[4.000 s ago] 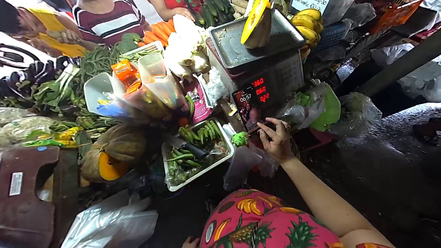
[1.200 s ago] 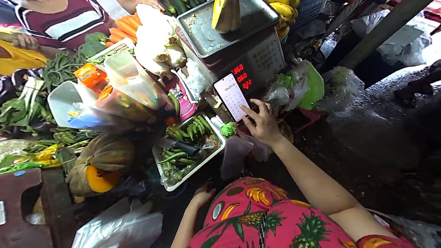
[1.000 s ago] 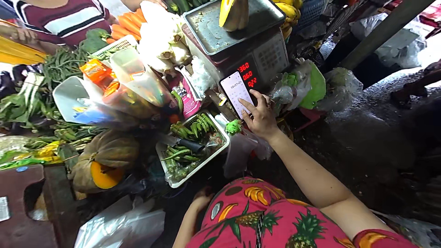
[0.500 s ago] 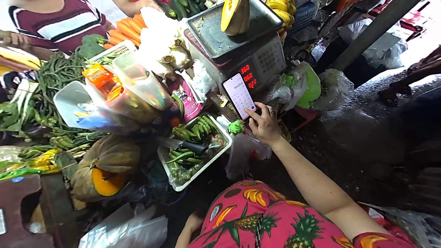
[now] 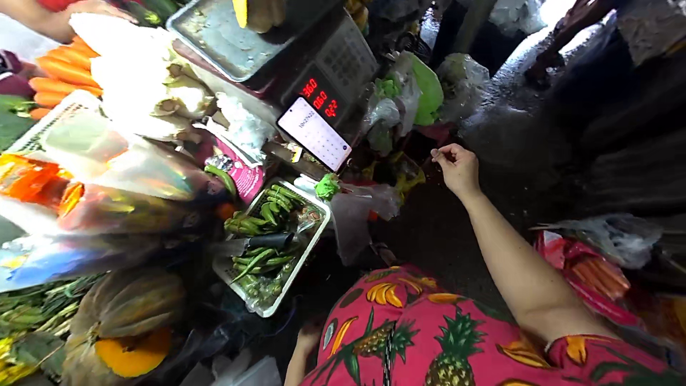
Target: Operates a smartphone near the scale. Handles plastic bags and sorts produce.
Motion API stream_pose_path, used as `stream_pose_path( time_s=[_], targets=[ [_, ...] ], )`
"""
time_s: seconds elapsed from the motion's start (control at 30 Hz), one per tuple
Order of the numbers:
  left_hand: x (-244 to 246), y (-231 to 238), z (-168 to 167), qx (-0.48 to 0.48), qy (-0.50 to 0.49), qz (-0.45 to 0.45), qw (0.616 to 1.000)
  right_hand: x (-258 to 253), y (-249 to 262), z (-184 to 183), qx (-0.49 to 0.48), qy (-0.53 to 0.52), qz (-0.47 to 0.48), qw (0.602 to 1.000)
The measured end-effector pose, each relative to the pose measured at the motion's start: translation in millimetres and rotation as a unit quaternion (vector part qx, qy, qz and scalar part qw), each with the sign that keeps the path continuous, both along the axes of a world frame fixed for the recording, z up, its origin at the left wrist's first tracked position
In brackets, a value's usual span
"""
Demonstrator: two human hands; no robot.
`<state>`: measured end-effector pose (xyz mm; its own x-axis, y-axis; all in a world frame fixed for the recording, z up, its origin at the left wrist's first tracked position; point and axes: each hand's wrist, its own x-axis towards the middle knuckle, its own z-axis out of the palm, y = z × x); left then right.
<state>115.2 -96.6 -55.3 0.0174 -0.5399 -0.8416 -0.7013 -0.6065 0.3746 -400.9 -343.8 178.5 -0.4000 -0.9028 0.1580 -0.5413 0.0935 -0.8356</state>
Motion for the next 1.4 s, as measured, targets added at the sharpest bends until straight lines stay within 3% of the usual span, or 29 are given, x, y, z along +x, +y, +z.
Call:
stream_pose_path(
  time_s=[0.03,0.13,0.23,0.3,0.4,0.43,0.53,0.6,0.67,0.73,0.9,0.97,1.07,1.13,1.23,1.3,1.4],
  targets=[
    [7,6,-11,0.004,-0.002,-0.026,1.0,-3,9,1,0.035,-0.001,0.008,0.999],
    [9,2,3,0.063,-0.008,-0.044,0.997,-1,44,-14,0.2,0.016,0.082,0.976],
    [25,5,-15,0.053,0.007,-0.016,0.998,9,85,-52,0.411,0.057,0.249,0.875],
    [14,-14,16,0.034,0.049,-0.052,0.997,23,105,-66,0.453,0.053,0.29,0.841],
    [-46,-64,116,0.026,0.057,-0.074,0.995,40,101,-62,0.414,0.0,0.305,0.858],
    [-64,-78,135,0.015,0.05,-0.071,0.996,46,93,-60,0.396,-0.017,0.325,0.858],
    [-119,-116,172,-0.084,0.049,-0.084,0.992,62,59,-55,0.362,-0.041,0.419,0.832],
    [-159,-133,189,-0.175,-0.013,-0.069,0.982,74,37,-51,0.358,-0.051,0.45,0.817],
    [-195,-148,195,-0.237,-0.103,-0.024,0.966,88,19,-52,0.363,-0.077,0.425,0.825],
    [-220,-160,192,-0.292,-0.128,0.056,0.946,98,2,-57,0.365,-0.115,0.415,0.825],
    [-268,-159,180,-0.348,0.003,0.137,0.927,77,-27,-52,0.335,-0.124,0.469,0.807],
    [-288,-155,185,-0.313,0.013,0.143,0.939,57,-30,-53,0.306,-0.121,0.507,0.797],
    [-325,-149,196,-0.137,-0.05,0.033,0.989,25,-23,-55,0.256,-0.07,0.596,0.758],
    [-345,-141,204,-0.083,-0.114,0.014,0.99,6,-14,-54,0.208,-0.023,0.658,0.723],
    [-360,-125,226,-0.284,-0.185,0.06,0.939,-13,-13,-41,0.116,0.045,0.745,0.655],
    [-360,-128,237,-0.399,-0.156,0.03,0.903,-14,-14,-26,0.059,0.063,0.786,0.612],
    [-356,-137,243,-0.437,-0.032,0.054,0.897,-10,-15,-9,0.025,0.021,0.759,0.65]
  ],
)
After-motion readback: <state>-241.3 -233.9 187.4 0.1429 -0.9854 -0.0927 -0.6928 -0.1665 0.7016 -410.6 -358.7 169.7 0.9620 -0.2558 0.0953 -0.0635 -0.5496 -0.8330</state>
